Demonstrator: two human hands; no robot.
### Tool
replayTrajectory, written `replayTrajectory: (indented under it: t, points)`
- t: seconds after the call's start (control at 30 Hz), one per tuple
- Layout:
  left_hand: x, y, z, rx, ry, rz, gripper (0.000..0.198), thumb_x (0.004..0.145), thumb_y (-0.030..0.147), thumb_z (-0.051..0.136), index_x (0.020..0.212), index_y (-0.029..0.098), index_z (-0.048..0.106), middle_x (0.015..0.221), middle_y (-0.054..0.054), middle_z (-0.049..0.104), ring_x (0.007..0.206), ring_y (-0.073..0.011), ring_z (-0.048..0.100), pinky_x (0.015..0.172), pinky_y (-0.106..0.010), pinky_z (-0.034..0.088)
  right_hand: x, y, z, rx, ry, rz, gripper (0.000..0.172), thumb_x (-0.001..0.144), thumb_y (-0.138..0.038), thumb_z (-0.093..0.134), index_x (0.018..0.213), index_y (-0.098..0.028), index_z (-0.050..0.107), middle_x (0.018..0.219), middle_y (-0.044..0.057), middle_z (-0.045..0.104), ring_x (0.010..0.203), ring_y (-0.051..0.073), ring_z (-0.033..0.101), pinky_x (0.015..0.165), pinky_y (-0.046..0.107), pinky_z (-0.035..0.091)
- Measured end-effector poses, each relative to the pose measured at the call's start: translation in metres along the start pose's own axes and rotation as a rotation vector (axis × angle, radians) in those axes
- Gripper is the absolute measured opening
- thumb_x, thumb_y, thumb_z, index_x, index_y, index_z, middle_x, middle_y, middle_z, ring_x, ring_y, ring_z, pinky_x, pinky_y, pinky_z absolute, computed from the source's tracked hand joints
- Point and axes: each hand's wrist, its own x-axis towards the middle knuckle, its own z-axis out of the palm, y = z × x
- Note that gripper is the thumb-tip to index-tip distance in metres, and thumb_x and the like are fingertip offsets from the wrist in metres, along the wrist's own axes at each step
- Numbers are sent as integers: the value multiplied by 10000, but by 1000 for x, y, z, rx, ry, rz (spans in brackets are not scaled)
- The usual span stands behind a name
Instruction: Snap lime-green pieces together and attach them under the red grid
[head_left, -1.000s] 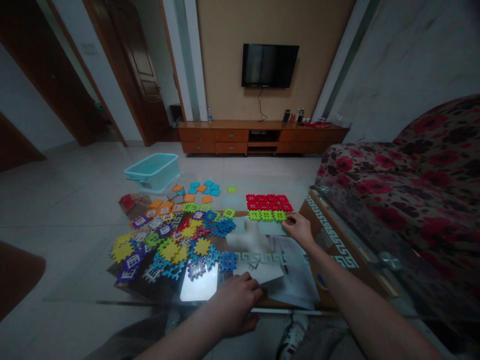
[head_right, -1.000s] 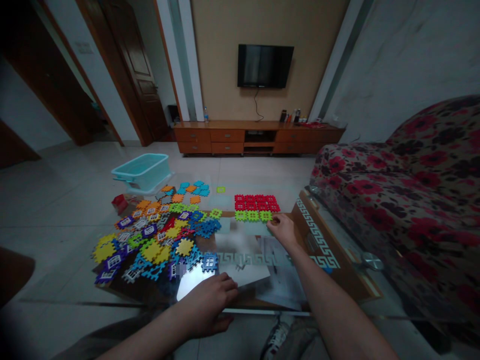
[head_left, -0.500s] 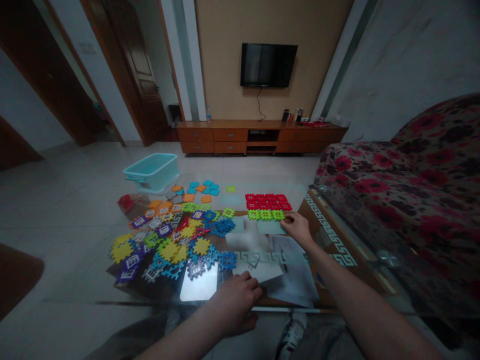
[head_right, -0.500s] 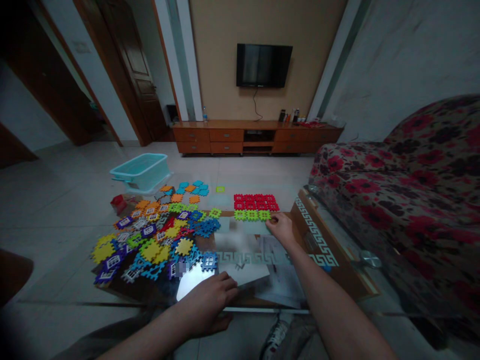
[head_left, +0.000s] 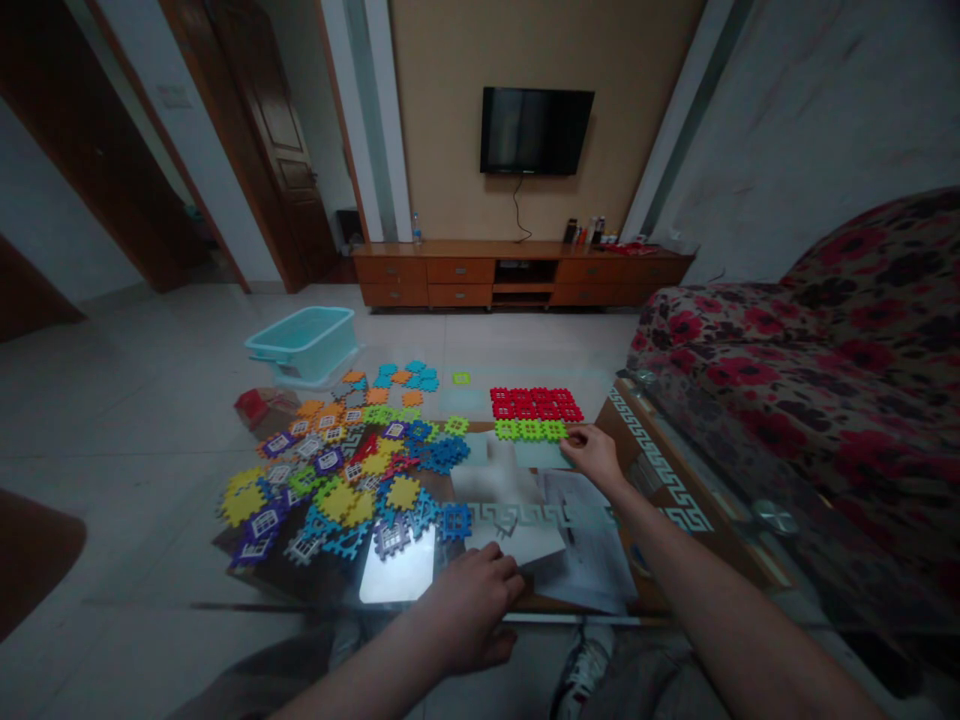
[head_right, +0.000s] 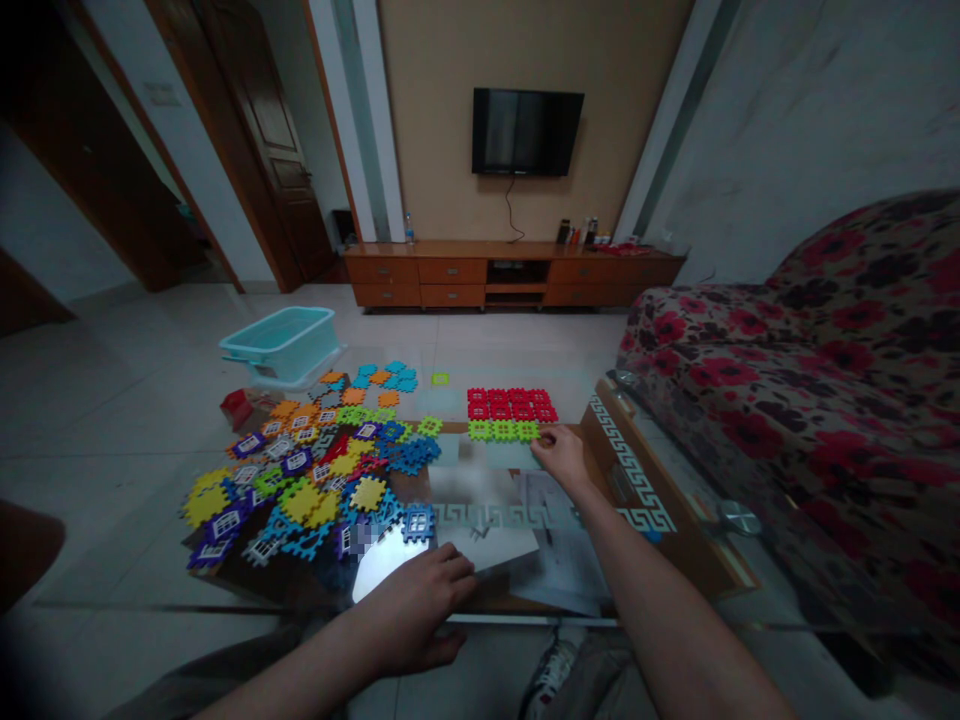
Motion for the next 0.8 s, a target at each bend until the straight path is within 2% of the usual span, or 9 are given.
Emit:
replayTrajectory:
  t: [0.8]
  points:
    - [-2, -3, 5, -32, 65, 35, 394, 733, 427, 697, 1044, 218, 576, 1078, -73, 622, 1054, -286, 540, 887, -404, 529, 1, -2, -1, -5, 2, 39, 237, 691, -388, 632, 783, -197, 738, 798, 66, 745, 686, 211, 685, 674, 313, 532]
